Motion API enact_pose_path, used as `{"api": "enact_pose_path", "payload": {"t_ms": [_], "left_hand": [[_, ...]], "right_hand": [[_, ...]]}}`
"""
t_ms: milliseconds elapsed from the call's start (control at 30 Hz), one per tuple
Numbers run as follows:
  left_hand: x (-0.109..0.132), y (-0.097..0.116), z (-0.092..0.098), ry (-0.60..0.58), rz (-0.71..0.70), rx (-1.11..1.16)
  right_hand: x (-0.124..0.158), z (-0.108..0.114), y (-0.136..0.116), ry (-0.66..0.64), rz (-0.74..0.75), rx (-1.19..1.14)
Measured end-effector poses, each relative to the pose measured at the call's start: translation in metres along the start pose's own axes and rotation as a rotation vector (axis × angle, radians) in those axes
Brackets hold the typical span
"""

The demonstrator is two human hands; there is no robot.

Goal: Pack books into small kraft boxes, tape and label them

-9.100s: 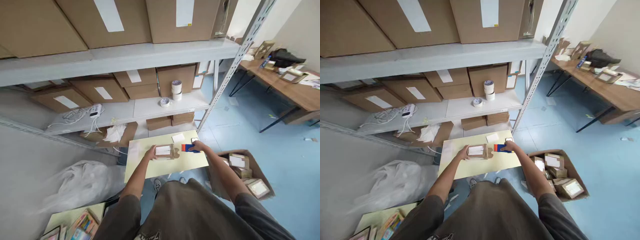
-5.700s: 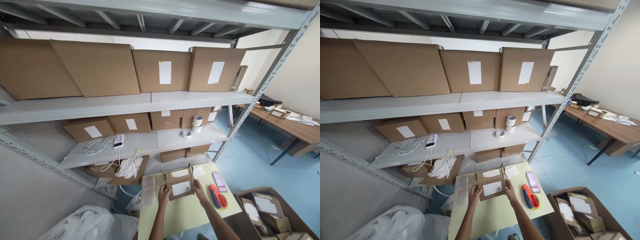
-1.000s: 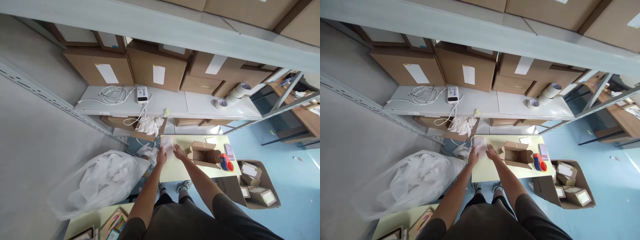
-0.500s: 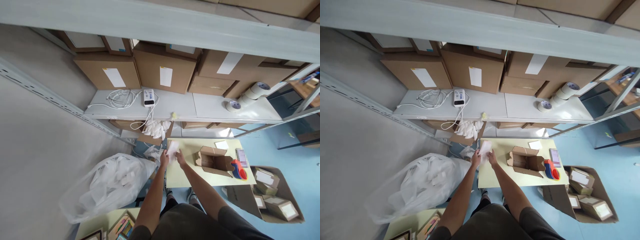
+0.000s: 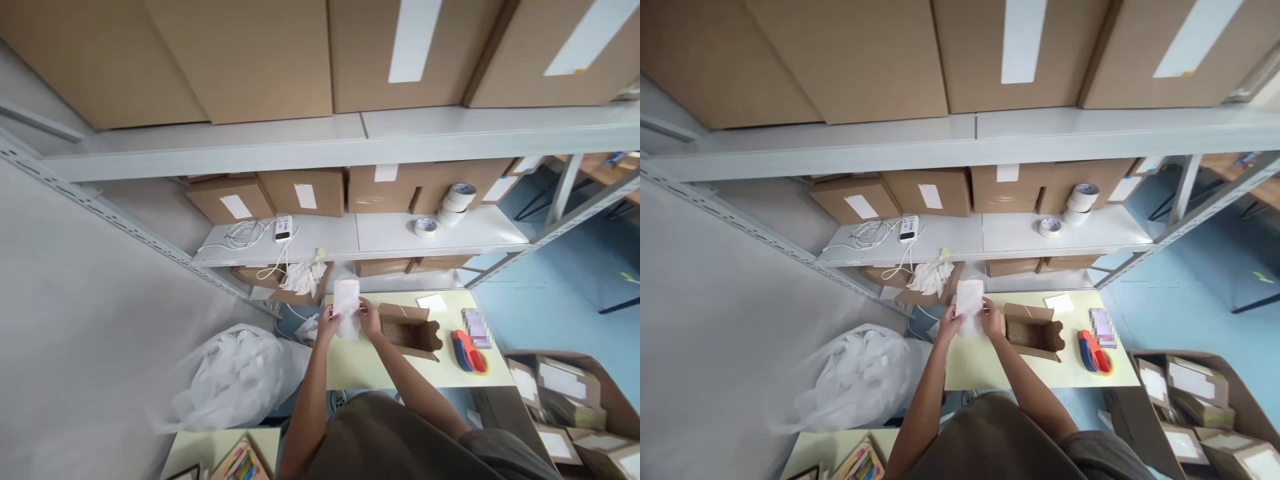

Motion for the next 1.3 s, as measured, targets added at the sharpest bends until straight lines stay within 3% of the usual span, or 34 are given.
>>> {"api": "enact_pose_path", "payload": {"t_ms": [167,367,467,533,700,867,1000,1133,1233,1300], "left_hand": [[0.019,0.032,-0.081,-0.093,-0.032,0.094],[0.045,0.044,-0.185,-0.14,-0.032,0.134],[0.06,0.041,-0.218,-0.149,0.008,0.051],[0.072,0.036,-0.229,-0.148,0.068,-0.052],[0.102,0.024,-0.234,-0.115,0.21,-0.232],[0.12,0.025,-0.224,-0.137,0.216,-0.374],[0.122,0.036,-0.201,-0.128,0.121,-0.604],[0.116,0.045,-0.174,-0.005,0.036,-0.713],[0.107,0.041,-0.161,0.063,0.105,-0.743],[0.102,0.034,-0.161,-0.005,0.16,-0.683]], "right_hand": [[0.006,0.098,-0.031,0.036,0.068,0.06],[0.01,0.209,-0.024,0.111,0.083,0.127],[0.005,0.247,-0.022,0.107,0.113,0.196],[-0.001,0.259,-0.027,0.059,0.159,0.254],[-0.018,0.248,-0.039,-0.116,0.233,0.442],[-0.024,0.229,-0.031,-0.229,0.222,0.651],[-0.023,0.236,-0.022,-0.174,0.236,0.681],[-0.012,0.253,-0.024,-0.085,0.26,0.571],[0.004,0.27,-0.024,-0.021,0.274,0.48],[0.017,0.283,-0.017,0.022,0.26,0.432]]}}
Point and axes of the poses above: each hand's wrist, its own x-axis away from the middle knuckle, its own z-axis out of the back of the hand, y = z × x, the point moved 5 cm from there along -x, towards the middle knuckle, and after that the axes turned 11 degrees about -z, right-handed, at the moved point
